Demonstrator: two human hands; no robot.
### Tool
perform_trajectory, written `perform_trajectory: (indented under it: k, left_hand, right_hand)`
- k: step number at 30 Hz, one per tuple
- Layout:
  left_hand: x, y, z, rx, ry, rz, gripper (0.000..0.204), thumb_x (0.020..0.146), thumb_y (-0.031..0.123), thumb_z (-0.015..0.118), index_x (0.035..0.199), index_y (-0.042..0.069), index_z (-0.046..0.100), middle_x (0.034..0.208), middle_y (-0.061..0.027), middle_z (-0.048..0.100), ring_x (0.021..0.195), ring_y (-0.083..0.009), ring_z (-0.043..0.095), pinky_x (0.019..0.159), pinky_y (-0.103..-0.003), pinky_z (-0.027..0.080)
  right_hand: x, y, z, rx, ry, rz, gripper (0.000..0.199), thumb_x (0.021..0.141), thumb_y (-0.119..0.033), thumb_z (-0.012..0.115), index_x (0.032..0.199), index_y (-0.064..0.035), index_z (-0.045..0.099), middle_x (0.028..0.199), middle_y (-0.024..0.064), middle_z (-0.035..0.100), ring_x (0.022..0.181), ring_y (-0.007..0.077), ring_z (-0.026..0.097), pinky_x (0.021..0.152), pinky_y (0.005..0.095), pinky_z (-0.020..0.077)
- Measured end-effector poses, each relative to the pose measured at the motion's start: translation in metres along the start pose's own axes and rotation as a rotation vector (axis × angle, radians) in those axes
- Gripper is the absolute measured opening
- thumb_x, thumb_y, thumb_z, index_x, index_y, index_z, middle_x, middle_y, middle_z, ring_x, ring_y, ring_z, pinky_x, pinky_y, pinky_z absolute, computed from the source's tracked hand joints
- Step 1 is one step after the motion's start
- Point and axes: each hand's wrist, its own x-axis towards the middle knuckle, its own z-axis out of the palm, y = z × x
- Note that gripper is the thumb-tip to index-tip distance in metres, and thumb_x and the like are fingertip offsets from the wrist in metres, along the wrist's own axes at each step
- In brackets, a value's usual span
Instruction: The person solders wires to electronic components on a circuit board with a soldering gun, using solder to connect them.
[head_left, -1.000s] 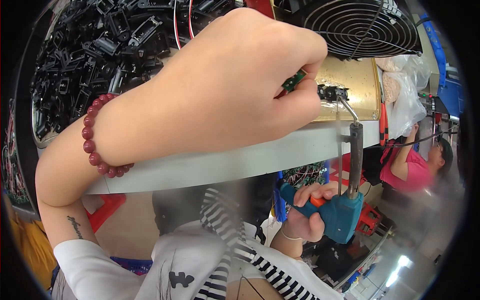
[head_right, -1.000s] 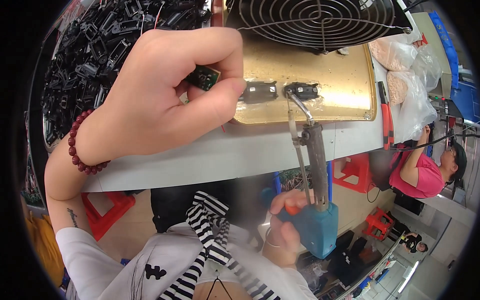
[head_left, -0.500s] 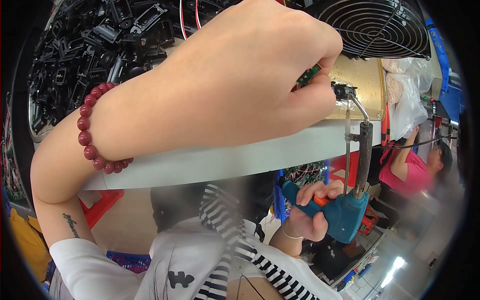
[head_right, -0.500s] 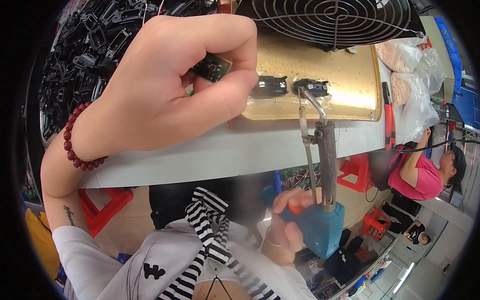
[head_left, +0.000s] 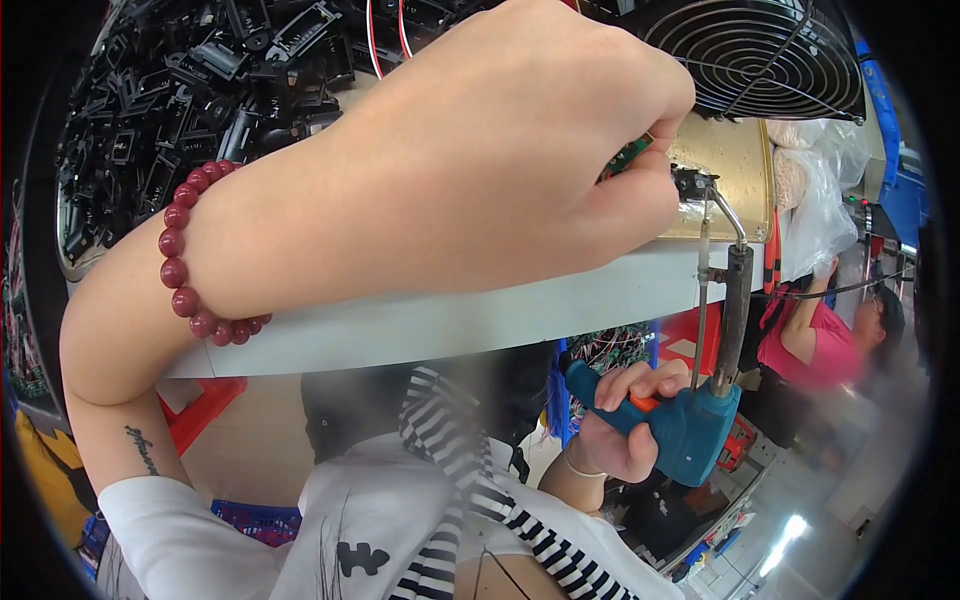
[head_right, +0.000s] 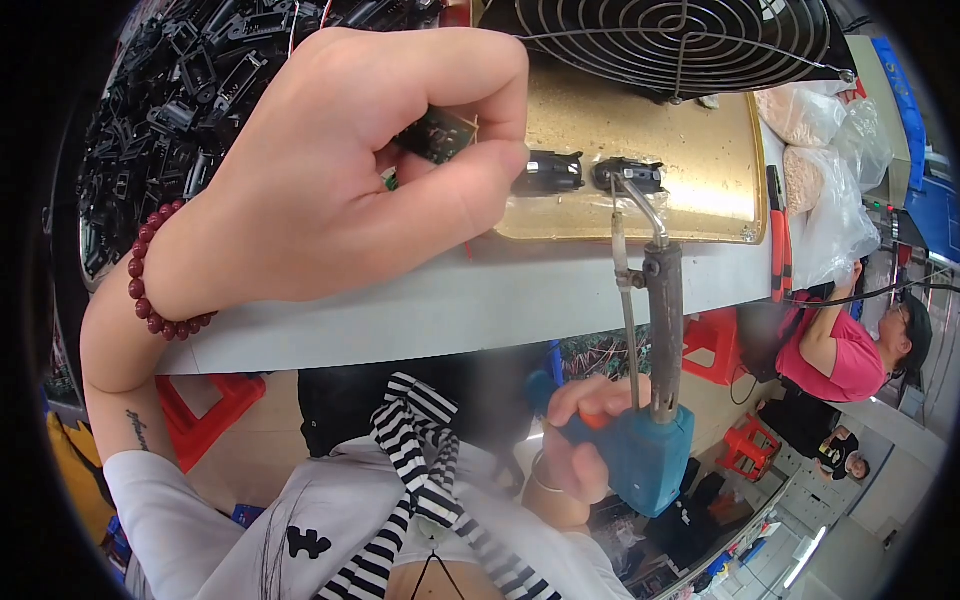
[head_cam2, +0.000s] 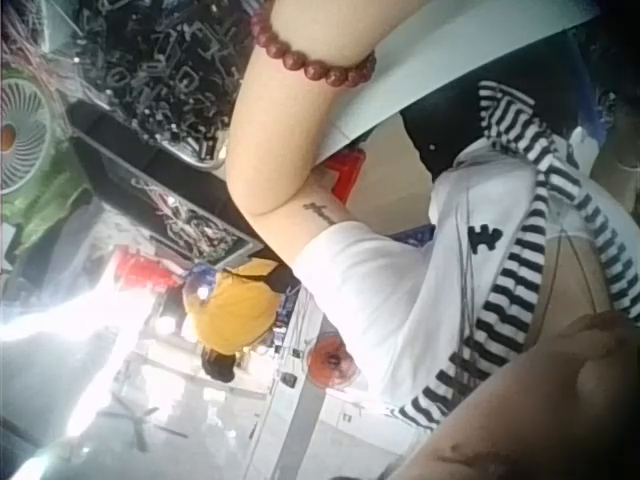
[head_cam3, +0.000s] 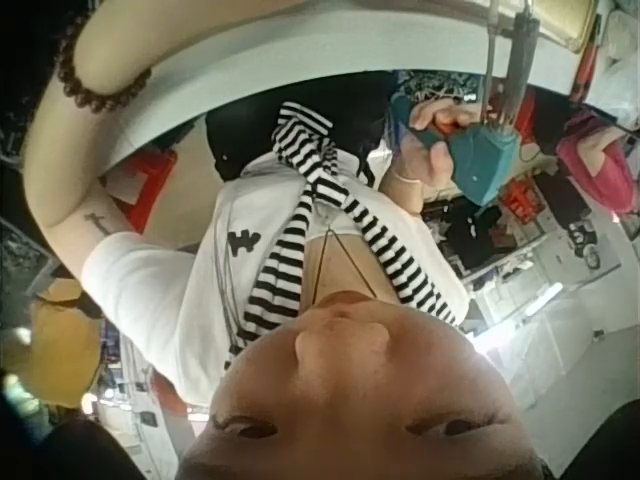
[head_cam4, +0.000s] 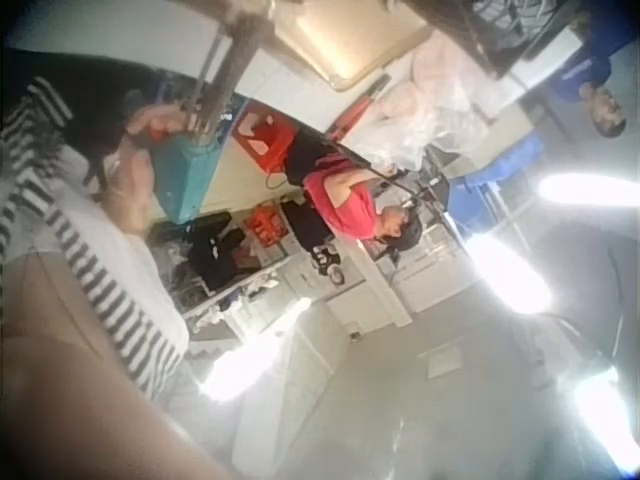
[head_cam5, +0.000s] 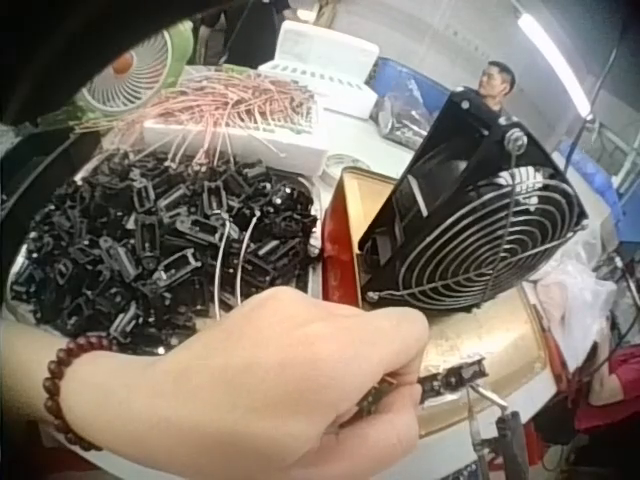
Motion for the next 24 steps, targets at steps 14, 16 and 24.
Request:
perform_trajectory:
  k: [14,16,24]
  left_hand:
    - [-0.001,-0.015,0.002,0.171,-0.022,0.063,0.008,0.081,0.004,0.061,0.075,0.004,0.055,0.057,0.0004,0.054,0.043,-0.0061,0.044,0.041,-0.023,0.030]
    - [0.000,-0.014,0.001,0.076,-0.011,0.041,0.008,0.081,0.004,0.061,0.075,0.004,0.055,0.057,0.0004,0.052,0.043,-0.0061,0.043,0.041,-0.023,0.029]
    - [-0.003,-0.007,0.010,0.300,0.048,0.088,0.008,0.081,0.004,0.061,0.076,0.004,0.055,0.057,-0.0002,0.049,0.044,-0.0065,0.042,0.042,-0.024,0.029]
  right_hand:
    - [0.000,0.000,-0.001,-0.013,0.003,-0.005,0.047,0.079,-0.012,0.074,0.114,0.0003,0.045,0.101,0.0137,0.052,0.074,0.0269,0.060,0.060,0.0354,0.0461]
    - [0.000,0.000,0.000,-0.018,0.008,-0.005,0.047,0.079,-0.012,0.074,0.114,0.0002,0.045,0.100,0.0135,0.052,0.073,0.0266,0.060,0.060,0.0351,0.0462]
    - [0.000,-0.001,0.001,-0.035,0.019,0.008,0.048,0.079,-0.013,0.076,0.113,0.0003,0.047,0.100,0.0127,0.053,0.074,0.0264,0.060,0.061,0.0350,0.0468]
